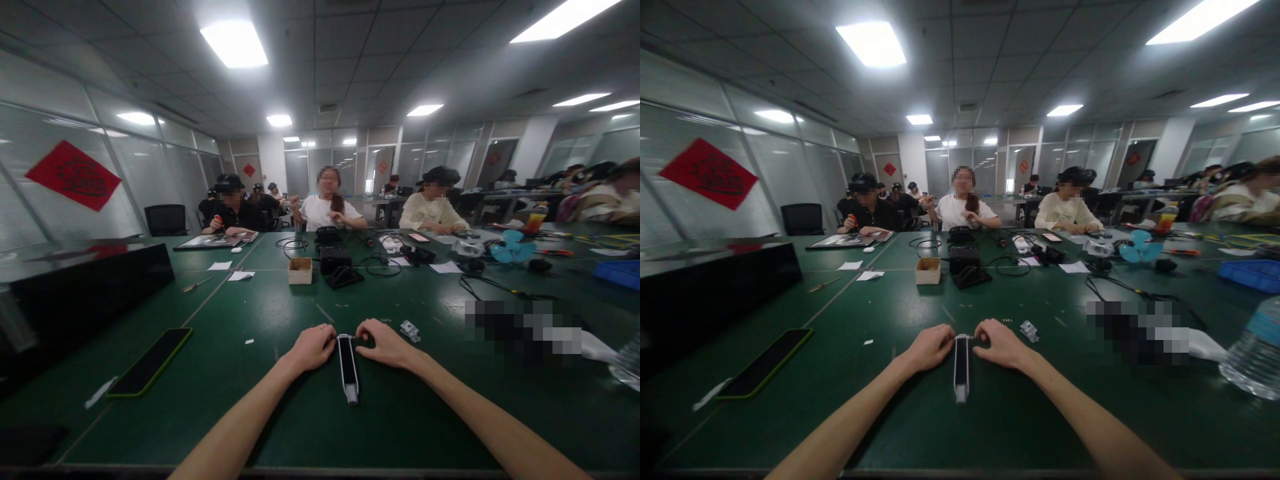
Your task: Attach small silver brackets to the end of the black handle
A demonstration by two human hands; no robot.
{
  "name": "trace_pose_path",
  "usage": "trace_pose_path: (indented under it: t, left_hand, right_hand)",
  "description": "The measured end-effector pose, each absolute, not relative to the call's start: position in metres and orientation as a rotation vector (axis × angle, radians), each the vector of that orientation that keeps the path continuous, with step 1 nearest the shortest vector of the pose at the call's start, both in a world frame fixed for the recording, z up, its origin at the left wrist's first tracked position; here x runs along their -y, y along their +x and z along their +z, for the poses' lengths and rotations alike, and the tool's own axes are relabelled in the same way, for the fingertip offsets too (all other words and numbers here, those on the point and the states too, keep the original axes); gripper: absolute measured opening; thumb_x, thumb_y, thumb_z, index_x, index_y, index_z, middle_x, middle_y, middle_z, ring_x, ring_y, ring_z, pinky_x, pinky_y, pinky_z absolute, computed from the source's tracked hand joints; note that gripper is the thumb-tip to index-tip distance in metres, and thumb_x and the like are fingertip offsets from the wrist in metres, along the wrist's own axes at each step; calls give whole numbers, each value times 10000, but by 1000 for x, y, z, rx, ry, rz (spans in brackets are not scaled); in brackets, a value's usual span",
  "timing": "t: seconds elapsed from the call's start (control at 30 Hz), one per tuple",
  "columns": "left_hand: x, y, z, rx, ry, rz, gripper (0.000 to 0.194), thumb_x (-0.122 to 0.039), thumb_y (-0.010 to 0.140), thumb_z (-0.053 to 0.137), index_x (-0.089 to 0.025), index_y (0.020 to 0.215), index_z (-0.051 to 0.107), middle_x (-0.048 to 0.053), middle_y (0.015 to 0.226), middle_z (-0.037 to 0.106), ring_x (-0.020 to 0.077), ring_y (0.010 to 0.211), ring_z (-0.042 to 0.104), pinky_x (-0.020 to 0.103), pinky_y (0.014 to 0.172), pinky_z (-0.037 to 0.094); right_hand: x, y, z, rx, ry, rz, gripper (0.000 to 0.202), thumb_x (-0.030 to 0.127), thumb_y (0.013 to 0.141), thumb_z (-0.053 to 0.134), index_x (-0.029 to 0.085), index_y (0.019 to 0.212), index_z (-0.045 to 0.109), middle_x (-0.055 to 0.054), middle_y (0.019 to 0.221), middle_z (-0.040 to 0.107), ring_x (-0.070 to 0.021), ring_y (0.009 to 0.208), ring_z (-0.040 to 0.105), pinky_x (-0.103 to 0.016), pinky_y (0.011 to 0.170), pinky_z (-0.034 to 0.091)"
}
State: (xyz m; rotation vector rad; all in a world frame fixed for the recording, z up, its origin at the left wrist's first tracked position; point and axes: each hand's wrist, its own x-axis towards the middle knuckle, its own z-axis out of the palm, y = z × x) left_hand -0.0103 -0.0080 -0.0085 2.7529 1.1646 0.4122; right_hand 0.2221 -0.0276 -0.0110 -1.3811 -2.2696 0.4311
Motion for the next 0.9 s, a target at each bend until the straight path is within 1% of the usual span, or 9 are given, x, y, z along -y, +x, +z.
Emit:
trace_pose_path:
  t: [0.1, 0.23, 0.37, 0.53, 0.63, 0.77, 0.9]
  left_hand:
    - [9, -10, -7, -1169, 2742, 410, 127, -200, 872, 416, -190, 926, 530, 27, 868, 593, 158, 780, 563, 243, 685, 419]
    - [12, -9, -2, -1172, 2729, 391, 120, -201, 876, 417, -189, 917, 528, 24, 868, 595, 158, 777, 565, 245, 678, 427]
    - [13, -8, -1, -1186, 2718, 389, 123, -203, 874, 417, -188, 919, 531, 27, 875, 596, 158, 772, 564, 245, 671, 428]
    - [11, -8, -5, -1192, 2727, 385, 126, -196, 870, 425, -189, 935, 533, 30, 876, 597, 161, 793, 567, 249, 701, 427]
    - [11, -9, -5, -1186, 2725, 391, 127, -200, 874, 424, -186, 938, 533, 32, 883, 597, 161, 788, 567, 248, 689, 425]
    - [13, -9, -1, -1180, 2713, 385, 129, -212, 879, 419, -184, 934, 533, 31, 885, 597, 157, 775, 563, 246, 671, 427]
    - [14, -9, 2, -1175, 2703, 378, 121, -217, 883, 421, -181, 921, 530, 30, 881, 594, 153, 772, 560, 243, 670, 427]
  right_hand:
    - [27, 222, -14, 2291, -1387, 456, 246, 403, 763, 605, 195, 895, 603, -23, 840, 575, -165, 759, 525, -303, 708, 435]
    - [27, 223, -12, 2336, -1361, 487, 214, 394, 793, 572, 200, 863, 627, -22, 830, 588, -164, 759, 535, -303, 715, 431]
    - [29, 224, -7, 2359, -1344, 529, 189, 353, 813, 537, 198, 842, 641, -24, 828, 602, -158, 740, 543, -291, 685, 431]
    - [27, 226, -6, 2388, -1355, 421, 96, 244, 759, 553, 184, 778, 625, -23, 762, 591, -155, 710, 523, -280, 669, 422]
    - [26, 228, -7, 2364, -1371, 431, 81, 231, 753, 551, 178, 771, 610, -27, 777, 591, -151, 706, 521, -275, 661, 427]
    - [27, 229, -3, 2318, -1343, 467, 112, 259, 802, 522, 180, 813, 600, -34, 826, 597, -155, 733, 533, -294, 697, 446]
    - [31, 226, 1, 2269, -1299, 477, 129, 267, 843, 490, 190, 881, 587, -36, 864, 597, -155, 744, 538, -299, 699, 459]
